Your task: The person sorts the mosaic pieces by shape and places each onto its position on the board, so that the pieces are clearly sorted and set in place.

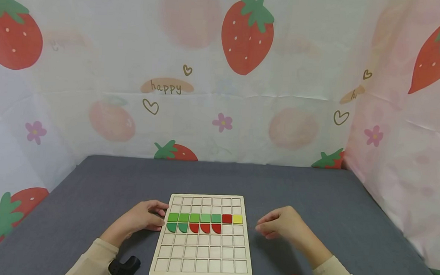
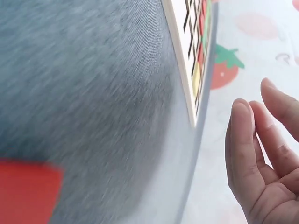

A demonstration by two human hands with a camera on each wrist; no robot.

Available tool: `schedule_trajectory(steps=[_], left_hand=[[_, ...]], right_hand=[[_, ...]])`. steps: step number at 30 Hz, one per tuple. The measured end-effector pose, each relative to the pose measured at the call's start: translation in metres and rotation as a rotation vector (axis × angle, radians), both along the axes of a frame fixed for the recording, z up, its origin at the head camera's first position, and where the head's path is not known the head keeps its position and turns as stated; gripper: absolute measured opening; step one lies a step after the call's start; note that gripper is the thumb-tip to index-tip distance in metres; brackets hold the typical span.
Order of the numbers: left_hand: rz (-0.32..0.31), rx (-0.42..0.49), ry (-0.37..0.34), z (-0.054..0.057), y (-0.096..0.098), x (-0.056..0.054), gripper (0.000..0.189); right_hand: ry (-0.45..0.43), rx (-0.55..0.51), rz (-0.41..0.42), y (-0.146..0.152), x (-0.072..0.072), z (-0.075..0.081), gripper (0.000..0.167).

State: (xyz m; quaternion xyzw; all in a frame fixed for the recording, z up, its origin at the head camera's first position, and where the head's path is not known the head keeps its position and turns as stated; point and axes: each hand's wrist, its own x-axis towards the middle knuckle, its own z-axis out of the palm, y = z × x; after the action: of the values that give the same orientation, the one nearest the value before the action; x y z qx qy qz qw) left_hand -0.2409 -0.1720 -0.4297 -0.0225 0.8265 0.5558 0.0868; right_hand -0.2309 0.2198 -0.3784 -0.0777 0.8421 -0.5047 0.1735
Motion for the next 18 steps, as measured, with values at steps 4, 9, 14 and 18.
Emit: schedule_trajectory(steps=[4, 9, 14, 18], left_hand=[[0.001, -0.002, 0.002, 0.000, 0.000, 0.000, 0.050], [0.001, -0.003, 0.007, -0.002, 0.000, -0.001, 0.050], [0.000, -0.008, 0.010, -0.004, 0.000, -0.001, 0.051], [-0.003, -0.013, 0.012, -0.004, -0.001, -0.001, 0.050]], right_hand=[[-0.014, -0.014, 0.015, 0.017, 0.005, -0.001, 0.042], [-0.048, 0.035, 0.034, 0.038, 0.012, -0.002, 0.043], [-0.077, 0.051, 0.064, 0.056, 0.016, -0.006, 0.045], [-0.095, 0.056, 0.087, 0.066, 0.019, -0.011, 0.044]])
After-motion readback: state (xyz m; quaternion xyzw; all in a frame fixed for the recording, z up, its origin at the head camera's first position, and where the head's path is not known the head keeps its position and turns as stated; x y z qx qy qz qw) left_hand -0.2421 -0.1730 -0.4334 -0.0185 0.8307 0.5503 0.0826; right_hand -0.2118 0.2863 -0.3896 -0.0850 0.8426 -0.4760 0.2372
